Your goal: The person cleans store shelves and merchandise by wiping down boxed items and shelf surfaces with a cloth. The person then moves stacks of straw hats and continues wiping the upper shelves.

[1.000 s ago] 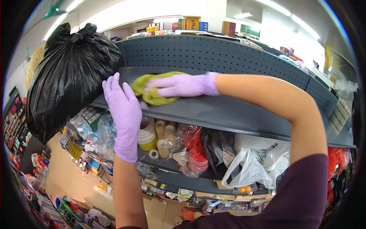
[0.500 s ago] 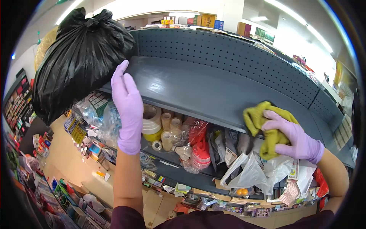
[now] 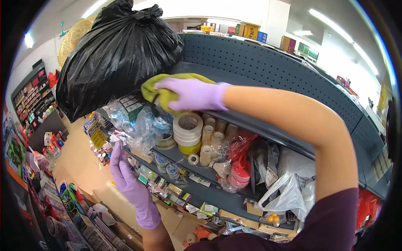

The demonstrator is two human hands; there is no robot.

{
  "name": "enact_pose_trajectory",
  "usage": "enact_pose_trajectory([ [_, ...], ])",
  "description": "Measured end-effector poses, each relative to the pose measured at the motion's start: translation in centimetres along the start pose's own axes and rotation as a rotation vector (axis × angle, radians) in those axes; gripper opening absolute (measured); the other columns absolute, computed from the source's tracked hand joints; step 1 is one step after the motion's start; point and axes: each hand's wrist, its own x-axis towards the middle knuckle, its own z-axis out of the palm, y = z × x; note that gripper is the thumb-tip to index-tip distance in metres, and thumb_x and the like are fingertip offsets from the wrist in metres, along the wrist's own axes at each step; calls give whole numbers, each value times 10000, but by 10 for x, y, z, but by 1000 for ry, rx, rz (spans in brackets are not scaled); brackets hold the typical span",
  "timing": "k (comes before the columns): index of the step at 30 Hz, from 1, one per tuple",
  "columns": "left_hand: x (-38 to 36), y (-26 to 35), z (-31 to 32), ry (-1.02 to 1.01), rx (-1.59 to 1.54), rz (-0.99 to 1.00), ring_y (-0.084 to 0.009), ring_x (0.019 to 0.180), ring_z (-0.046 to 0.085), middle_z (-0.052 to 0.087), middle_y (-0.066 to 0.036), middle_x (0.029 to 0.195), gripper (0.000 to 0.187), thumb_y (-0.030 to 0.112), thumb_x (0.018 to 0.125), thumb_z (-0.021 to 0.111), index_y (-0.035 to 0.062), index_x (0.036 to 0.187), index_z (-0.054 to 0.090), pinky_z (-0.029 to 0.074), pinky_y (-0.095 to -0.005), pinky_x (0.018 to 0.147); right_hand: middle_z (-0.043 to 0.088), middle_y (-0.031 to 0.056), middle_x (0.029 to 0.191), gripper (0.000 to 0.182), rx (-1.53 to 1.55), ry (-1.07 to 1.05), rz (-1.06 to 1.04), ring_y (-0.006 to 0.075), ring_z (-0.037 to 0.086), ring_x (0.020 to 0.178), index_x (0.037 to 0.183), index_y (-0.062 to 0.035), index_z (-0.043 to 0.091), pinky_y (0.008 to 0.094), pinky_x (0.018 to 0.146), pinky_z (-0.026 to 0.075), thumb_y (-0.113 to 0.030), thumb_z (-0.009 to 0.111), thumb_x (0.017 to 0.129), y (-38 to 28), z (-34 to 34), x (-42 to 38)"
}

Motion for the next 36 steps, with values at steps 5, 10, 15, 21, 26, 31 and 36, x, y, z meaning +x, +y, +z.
enact_pose_trajectory([
  [5, -10, 7, 1, -63, 99, -9, -243, 1269, 433, 458, -176, 1349, 369, 87, 988, 320, -70, 1307, 415, 301, -365, 1101, 547, 130, 1218, 464, 27, -21, 48, 306, 593, 1039, 1215, -69, 533, 366, 897, 464, -150, 580, 760, -4, 6, 26],
  [10, -15, 9, 25, -113, 162, 10, -213, 1225, 460, 493, -140, 1324, 359, 77, 980, 347, -36, 1297, 470, 319, -339, 1074, 531, 101, 1094, 317, -330, 71, -71, 333, 567, 967, 987, -75, 623, 426, 800, 479, -93, 654, 672, -28, 5, -45],
  [15, -30, 18, 70, -157, 293, -20, -215, 1153, 504, 527, -129, 1262, 344, 49, 970, 341, -42, 1240, 534, 392, -307, 1015, 475, 66, 1147, 302, -569, 84, 107, 238, 531, 1021, 976, -91, 593, 361, 811, 490, -129, 643, 680, -90, -31, -184],
  [21, -55, 26, 130, -338, 279, 20, -212, 1193, 503, 523, -126, 1308, 360, 154, 994, 387, -68, 1232, 540, 394, -317, 1042, 493, 63, 1189, 185, -715, 261, 538, 242, 549, 962, 903, -102, 573, 350, 791, 479, -94, 583, 719, -153, -53, -338],
  [26, -61, -2, 149, -428, 290, 147, -212, 1219, 481, 476, -117, 1357, 380, 159, 1012, 323, -59, 1241, 535, 373, -326, 1061, 585, 115, 1061, 244, -828, 644, 932, 331, 571, 950, 827, -58, 545, 394, 811, 464, 88, 570, 634, -198, -70, -461],
  [31, -64, 21, 161, -225, 461, 503, -290, 952, 615, 649, -168, 1068, 231, 75, 902, 494, -20, 1025, 665, 471, -388, 856, 606, 135, 1088, 303, -821, 849, 1072, 327, 564, 1049, 842, -42, 538, 361, 900, 446, 137, 552, 598, -207, -89, -523],
  [36, -51, 39, 166, -4, 222, 418, -272, 977, 615, 646, -191, 1062, 267, 57, 919, 456, -70, 1060, 643, 491, -341, 889, 609, 132, 1078, 351, -791, 911, 1031, 332, 570, 1036, 869, -66, 568, 375, 899, 452, 124, 549, 574, -198, -75, -497],
])
